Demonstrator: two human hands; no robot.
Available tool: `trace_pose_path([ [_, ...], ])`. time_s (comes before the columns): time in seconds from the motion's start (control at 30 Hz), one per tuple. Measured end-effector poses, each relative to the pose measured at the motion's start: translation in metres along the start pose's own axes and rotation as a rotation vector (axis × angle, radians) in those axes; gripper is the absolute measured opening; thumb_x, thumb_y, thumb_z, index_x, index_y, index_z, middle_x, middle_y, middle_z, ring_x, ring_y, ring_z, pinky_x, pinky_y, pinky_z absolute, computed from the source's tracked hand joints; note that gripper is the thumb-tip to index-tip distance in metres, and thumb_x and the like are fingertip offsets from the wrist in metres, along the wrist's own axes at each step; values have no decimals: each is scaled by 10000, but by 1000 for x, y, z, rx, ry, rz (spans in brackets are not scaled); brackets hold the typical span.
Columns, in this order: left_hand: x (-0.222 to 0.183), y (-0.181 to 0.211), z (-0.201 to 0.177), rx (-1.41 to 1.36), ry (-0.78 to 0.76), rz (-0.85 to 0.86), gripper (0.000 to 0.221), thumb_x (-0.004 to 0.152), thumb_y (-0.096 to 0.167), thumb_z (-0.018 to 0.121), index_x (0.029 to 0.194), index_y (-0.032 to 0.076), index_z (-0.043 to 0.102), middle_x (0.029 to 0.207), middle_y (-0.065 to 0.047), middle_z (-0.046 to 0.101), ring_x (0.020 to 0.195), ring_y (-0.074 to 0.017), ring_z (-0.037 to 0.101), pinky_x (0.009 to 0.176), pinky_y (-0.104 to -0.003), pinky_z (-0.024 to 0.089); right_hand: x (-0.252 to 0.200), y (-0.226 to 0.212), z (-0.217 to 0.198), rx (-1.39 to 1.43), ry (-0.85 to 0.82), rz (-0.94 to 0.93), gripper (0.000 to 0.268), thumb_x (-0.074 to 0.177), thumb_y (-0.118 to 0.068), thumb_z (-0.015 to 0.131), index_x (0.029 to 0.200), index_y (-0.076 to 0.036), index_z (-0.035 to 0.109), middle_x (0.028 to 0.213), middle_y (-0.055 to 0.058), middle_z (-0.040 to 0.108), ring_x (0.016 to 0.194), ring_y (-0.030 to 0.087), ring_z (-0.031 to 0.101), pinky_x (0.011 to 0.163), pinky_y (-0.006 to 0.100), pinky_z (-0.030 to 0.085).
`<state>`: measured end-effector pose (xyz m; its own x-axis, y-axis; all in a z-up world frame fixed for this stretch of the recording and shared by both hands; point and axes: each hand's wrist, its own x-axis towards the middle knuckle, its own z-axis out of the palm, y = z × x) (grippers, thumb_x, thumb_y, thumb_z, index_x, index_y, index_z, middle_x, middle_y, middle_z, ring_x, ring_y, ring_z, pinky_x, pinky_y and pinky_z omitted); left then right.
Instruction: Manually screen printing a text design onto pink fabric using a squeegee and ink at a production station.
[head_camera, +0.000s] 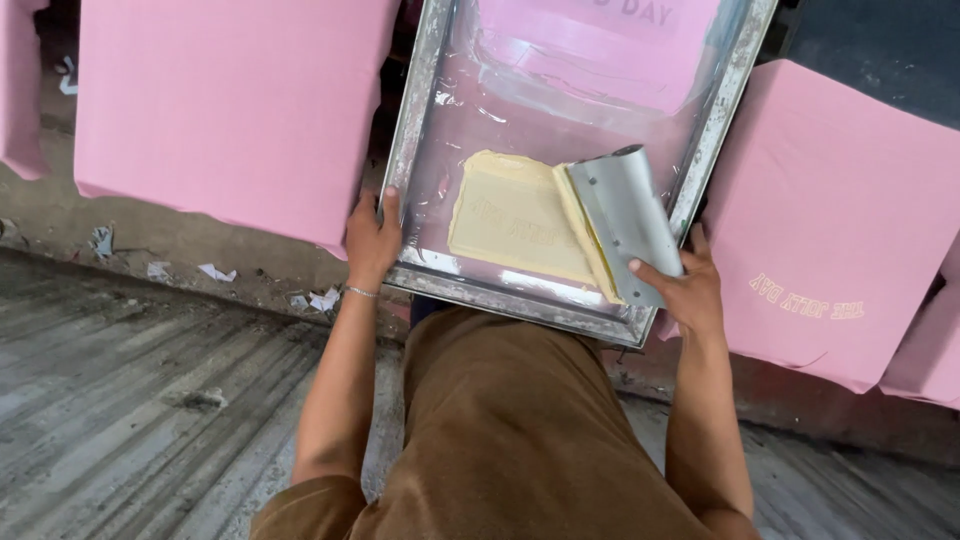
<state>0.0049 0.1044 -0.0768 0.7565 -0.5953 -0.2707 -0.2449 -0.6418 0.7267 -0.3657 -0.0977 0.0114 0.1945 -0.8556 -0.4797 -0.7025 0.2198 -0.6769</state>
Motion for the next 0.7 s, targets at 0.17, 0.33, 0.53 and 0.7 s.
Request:
trace_pose_path([
  [0.17, 5, -6, 6, -7, 69, -24, 544, 1049, 592, 511, 989, 62, 621, 890, -215, 672, 901, -471, 687, 791, -581, 505, 1, 6, 5, 87, 20, -14, 590, 756, -335, 938, 1204, -26, 709, 1647, 266, 306, 1503, 473, 312, 1249, 506, 284],
  [0.33, 3, 7, -24, -47, -2, -16, 476, 1000, 523, 562, 997, 48, 600, 865, -237, 652, 859, -490, 673, 802, -581, 497, -64, -81, 13, 83, 99, -4, 589, 758, -293, 930, 1227, -25, 696, 1630, 239, 349, 1497, 434, 336, 1237, 492, 308],
  [0.53, 36, -14, -110, -141, -23, 36, 480, 993, 509, 573, 985, 32, 617, 864, -240, 637, 806, -445, 682, 764, -550, 509, -67, -79, 83, 123, 192, -50, 576, 764, -245, 901, 1242, -11, 683, 1625, 279, 351, 1483, 465, 350, 1235, 524, 296],
  [0.7, 88, -71, -229, -166, -51, -15, 479, 1010, 440, 566, 1105, -24, 639, 954, -288, 653, 928, -437, 671, 796, -517, 524, -94, -153, 207, 196, 206, -70, 538, 764, -216, 898, 1208, 12, 699, 1624, 335, 315, 1471, 516, 344, 1216, 525, 325],
])
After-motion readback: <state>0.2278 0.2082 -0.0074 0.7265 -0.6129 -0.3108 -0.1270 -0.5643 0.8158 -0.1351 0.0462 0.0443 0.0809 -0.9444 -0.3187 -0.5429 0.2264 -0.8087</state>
